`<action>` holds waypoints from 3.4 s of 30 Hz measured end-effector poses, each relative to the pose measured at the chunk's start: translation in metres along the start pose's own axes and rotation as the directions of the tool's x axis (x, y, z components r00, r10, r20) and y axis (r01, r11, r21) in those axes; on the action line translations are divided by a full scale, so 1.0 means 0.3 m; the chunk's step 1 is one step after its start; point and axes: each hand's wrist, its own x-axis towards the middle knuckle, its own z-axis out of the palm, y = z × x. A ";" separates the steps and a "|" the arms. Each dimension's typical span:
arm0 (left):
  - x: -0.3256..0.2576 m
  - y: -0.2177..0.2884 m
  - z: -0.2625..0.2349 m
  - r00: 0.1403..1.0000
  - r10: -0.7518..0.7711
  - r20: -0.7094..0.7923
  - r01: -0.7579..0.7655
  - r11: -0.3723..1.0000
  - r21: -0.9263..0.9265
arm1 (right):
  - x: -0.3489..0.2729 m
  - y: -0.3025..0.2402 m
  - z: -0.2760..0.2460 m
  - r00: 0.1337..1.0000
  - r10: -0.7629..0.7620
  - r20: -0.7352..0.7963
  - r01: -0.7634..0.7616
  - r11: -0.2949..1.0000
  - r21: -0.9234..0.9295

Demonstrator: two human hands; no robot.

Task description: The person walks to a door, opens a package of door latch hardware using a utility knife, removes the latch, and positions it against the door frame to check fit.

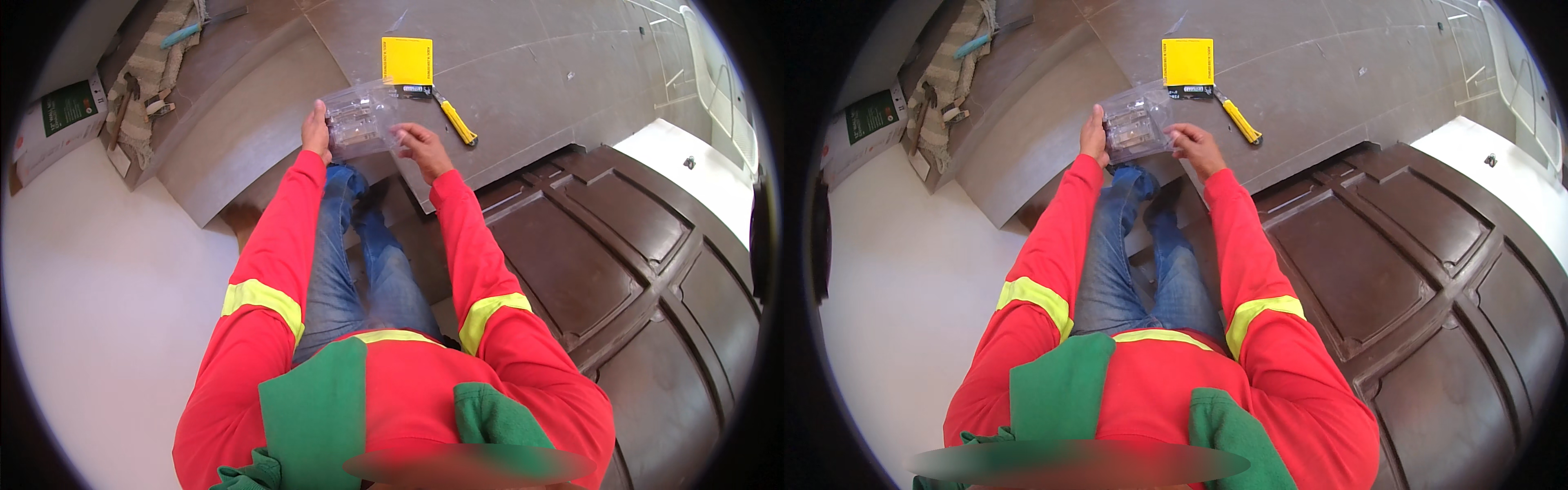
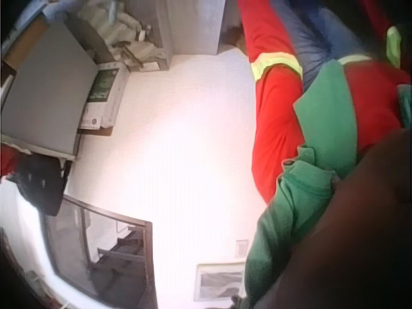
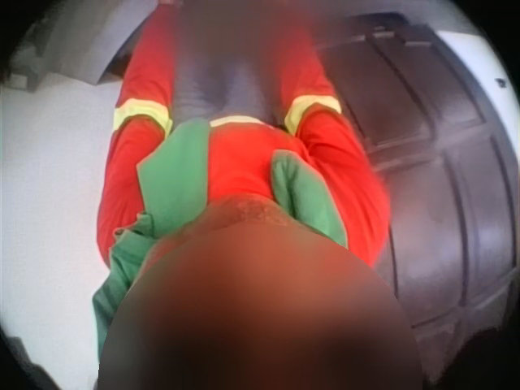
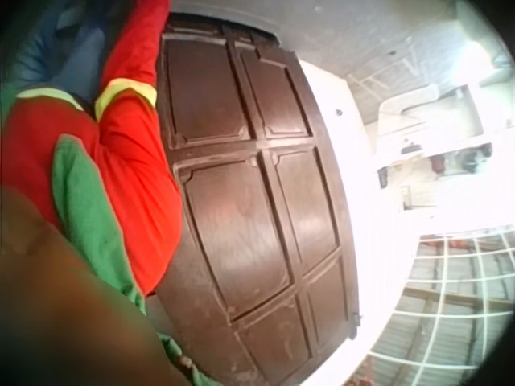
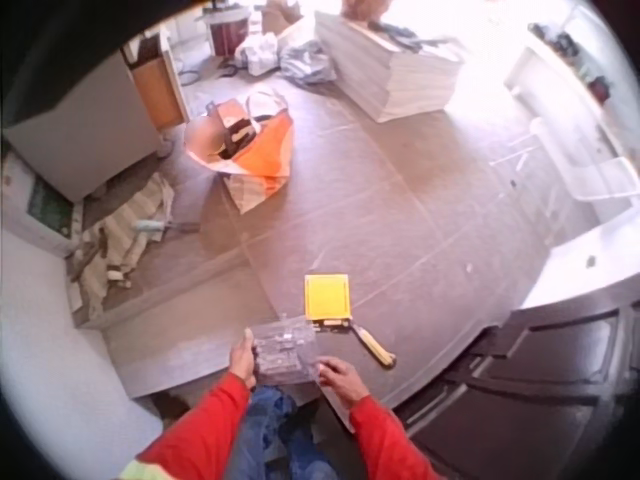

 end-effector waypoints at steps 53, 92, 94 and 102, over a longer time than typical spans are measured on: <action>-0.244 -0.113 -0.079 0.882 -0.377 0.282 0.441 0.871 -0.215 | -0.189 0.030 0.038 0.963 0.081 0.257 -0.189 0.882 0.432; -0.280 0.062 -0.078 0.784 -0.213 0.583 0.260 0.966 0.002 | -0.195 -0.008 0.074 0.989 0.099 0.110 -0.076 0.977 -0.197; -0.279 0.072 -0.079 0.806 -0.205 0.555 0.252 0.968 -0.008 | -0.190 -0.009 0.076 0.992 0.080 0.100 -0.062 0.983 -0.172; -0.237 0.072 -0.079 0.838 -0.173 0.517 0.194 0.981 0.012 | -0.152 0.026 0.063 0.923 -0.382 0.048 0.375 0.864 -0.337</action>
